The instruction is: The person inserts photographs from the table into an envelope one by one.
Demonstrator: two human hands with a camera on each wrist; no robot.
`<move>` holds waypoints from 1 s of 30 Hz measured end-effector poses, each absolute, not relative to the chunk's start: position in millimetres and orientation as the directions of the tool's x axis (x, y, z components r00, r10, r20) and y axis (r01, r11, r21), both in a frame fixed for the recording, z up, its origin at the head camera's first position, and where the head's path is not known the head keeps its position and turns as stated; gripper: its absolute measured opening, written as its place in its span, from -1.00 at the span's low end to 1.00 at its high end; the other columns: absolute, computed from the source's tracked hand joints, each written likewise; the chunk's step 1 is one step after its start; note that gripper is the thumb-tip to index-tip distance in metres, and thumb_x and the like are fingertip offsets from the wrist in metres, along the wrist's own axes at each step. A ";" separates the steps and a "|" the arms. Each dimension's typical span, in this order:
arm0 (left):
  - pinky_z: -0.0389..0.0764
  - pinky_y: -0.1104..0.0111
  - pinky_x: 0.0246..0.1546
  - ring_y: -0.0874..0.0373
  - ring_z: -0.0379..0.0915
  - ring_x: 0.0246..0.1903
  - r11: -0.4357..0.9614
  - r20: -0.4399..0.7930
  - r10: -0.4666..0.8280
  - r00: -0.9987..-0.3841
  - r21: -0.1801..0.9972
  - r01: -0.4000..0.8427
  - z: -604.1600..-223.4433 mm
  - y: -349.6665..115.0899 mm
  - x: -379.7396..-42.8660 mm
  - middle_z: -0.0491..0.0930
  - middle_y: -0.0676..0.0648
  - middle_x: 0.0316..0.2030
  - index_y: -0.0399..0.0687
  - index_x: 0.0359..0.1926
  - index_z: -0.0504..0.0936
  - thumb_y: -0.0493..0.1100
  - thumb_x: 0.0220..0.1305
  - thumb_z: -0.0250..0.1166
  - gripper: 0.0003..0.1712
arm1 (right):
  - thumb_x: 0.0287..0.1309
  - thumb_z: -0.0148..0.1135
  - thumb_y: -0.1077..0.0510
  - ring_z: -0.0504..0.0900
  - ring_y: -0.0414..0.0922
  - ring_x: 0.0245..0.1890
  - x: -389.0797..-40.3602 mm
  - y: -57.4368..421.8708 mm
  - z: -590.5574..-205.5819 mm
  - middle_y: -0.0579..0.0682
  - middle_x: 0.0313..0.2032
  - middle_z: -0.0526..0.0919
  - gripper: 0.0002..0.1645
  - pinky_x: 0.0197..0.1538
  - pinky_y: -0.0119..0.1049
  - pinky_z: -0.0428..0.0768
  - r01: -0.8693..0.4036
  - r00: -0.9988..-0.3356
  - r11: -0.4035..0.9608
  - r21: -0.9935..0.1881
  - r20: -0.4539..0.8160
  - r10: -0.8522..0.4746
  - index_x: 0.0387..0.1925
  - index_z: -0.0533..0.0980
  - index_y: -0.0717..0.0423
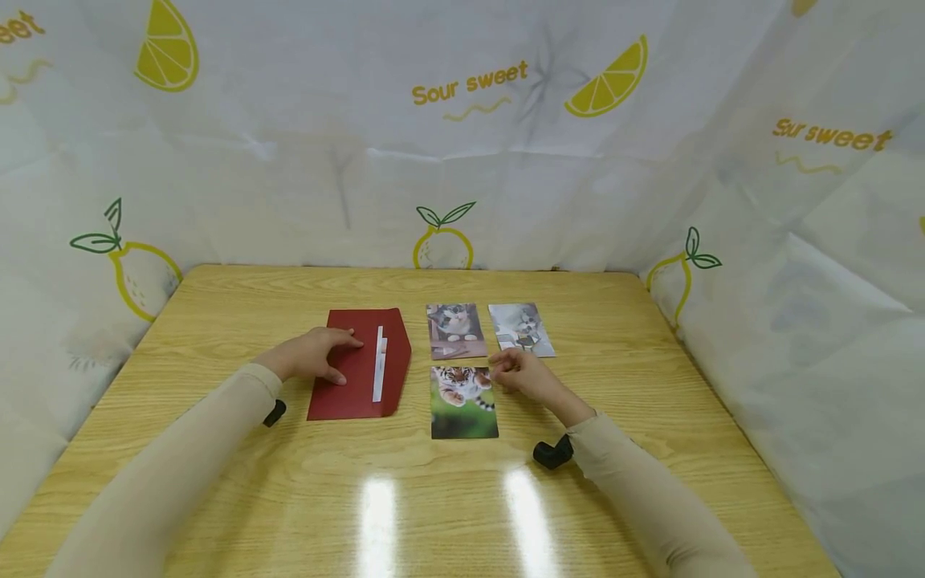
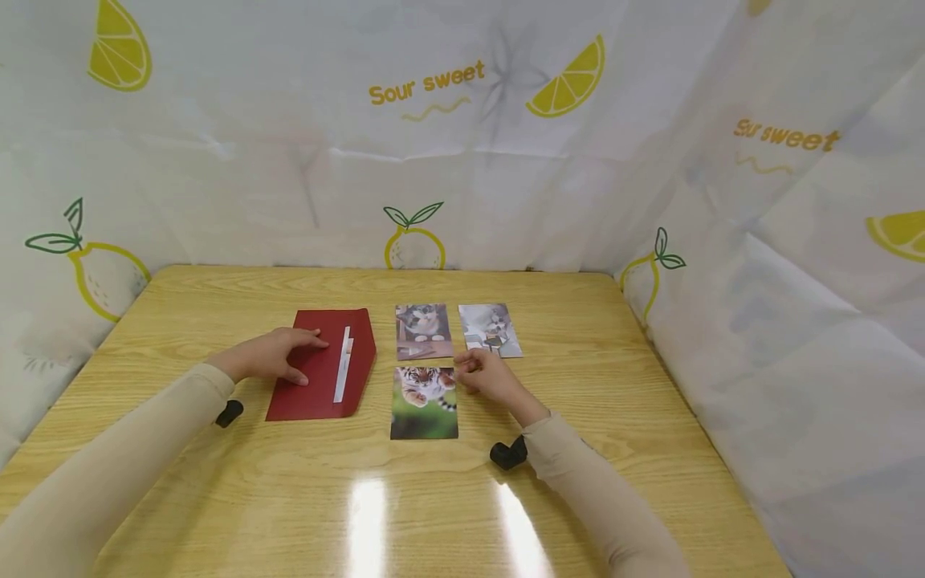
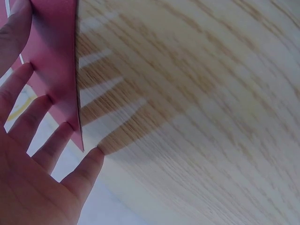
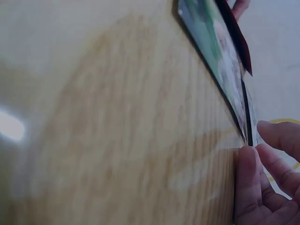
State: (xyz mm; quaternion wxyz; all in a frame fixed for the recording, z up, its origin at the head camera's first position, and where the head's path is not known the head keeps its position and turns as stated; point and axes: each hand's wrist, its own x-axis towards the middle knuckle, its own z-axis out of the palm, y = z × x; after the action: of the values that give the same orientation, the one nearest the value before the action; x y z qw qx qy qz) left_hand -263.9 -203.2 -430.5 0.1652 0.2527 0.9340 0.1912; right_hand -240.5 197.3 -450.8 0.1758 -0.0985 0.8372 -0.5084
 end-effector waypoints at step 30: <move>0.31 -0.09 0.30 -0.34 0.06 0.37 0.781 -0.191 0.553 -0.811 0.457 0.425 -431.0 -205.2 -265.0 0.18 -0.37 0.39 -0.16 0.28 0.46 -0.10 0.09 0.47 -0.27 | -0.11 0.48 0.40 0.46 -0.06 -0.25 -239.5 175.0 -442.9 0.13 -0.23 0.48 -0.50 -0.20 -0.30 0.51 0.019 -0.951 0.674 -0.738 -0.222 -0.216 -0.16 0.37 0.30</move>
State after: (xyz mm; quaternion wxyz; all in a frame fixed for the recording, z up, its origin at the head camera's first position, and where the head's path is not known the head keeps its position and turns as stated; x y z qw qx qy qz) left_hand -265.0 -205.2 -431.0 0.1595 0.2629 0.9302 0.2004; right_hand -239.5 175.0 -442.9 0.1469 -0.0545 0.9031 -0.3997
